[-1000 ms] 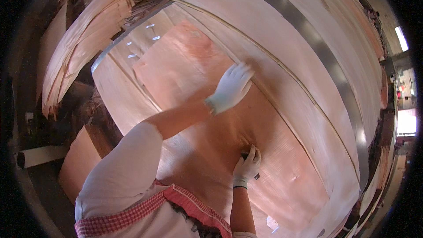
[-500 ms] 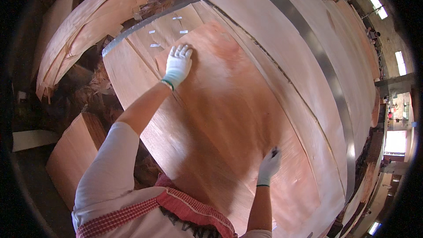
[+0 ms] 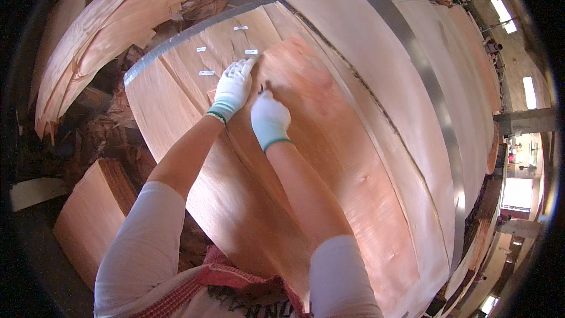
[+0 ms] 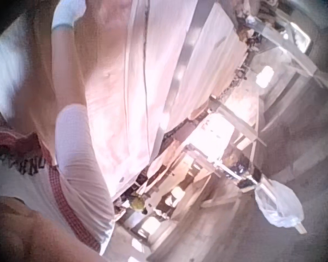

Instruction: The person uses a utility knife to cut out damaged or irregular sections from large wood veneer sheets and applies adhesive and wood patches to repair the surfaces.

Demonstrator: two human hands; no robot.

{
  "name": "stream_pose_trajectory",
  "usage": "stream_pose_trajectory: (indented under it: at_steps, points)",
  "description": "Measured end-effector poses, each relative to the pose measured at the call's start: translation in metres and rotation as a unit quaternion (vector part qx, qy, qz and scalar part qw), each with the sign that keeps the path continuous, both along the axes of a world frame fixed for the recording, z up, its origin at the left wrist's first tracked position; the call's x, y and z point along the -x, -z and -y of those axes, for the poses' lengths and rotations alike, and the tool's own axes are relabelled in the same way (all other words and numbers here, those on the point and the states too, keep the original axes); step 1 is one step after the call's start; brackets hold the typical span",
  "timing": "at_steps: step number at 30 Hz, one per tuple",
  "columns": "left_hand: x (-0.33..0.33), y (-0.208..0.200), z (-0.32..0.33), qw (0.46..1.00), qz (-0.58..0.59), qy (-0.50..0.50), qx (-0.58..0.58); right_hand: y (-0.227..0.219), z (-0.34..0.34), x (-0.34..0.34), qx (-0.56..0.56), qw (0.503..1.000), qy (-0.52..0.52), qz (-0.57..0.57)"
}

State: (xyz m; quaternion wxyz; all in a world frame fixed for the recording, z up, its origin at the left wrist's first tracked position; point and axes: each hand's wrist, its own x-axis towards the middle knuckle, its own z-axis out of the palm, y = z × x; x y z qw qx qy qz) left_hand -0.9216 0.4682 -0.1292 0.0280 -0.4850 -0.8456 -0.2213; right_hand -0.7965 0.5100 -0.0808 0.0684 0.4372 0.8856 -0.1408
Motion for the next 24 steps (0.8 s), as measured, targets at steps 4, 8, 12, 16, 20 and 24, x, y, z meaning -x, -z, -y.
stream_pose_trajectory:
  at_steps: [4, 8, 12, 16, 20, 24]
  points:
    - [0.003, 0.004, 0.0, 0.999, 0.03, 0.0, -0.045, -0.002, -0.022, 0.067, 0.045, 0.998, 0.02, -0.041]
    - [0.001, 0.01, -0.001, 0.997, -0.034, 0.025, -0.058, 0.007, -0.023, 0.042, 0.055, 0.997, 0.006, -0.047]
    - [0.014, 0.029, 0.005, 0.994, -0.088, 0.01, -0.058, 0.009, 0.047, -0.106, 0.027, 0.998, -0.064, 0.006]
    - [0.006, 0.015, 0.001, 0.986, -0.165, -0.034, 0.005, -0.016, 0.097, -0.236, 0.077, 0.992, 0.031, 0.099]
    - [-0.145, -0.015, 0.01, 0.973, -0.213, 0.063, -0.053, -0.008, 0.103, -0.268, 0.132, 0.979, 0.135, 0.076]
    - [-0.236, -0.027, 0.043, 0.968, -0.033, 0.247, -0.024, 0.004, 0.101, -0.287, 0.103, 0.988, 0.106, 0.044]
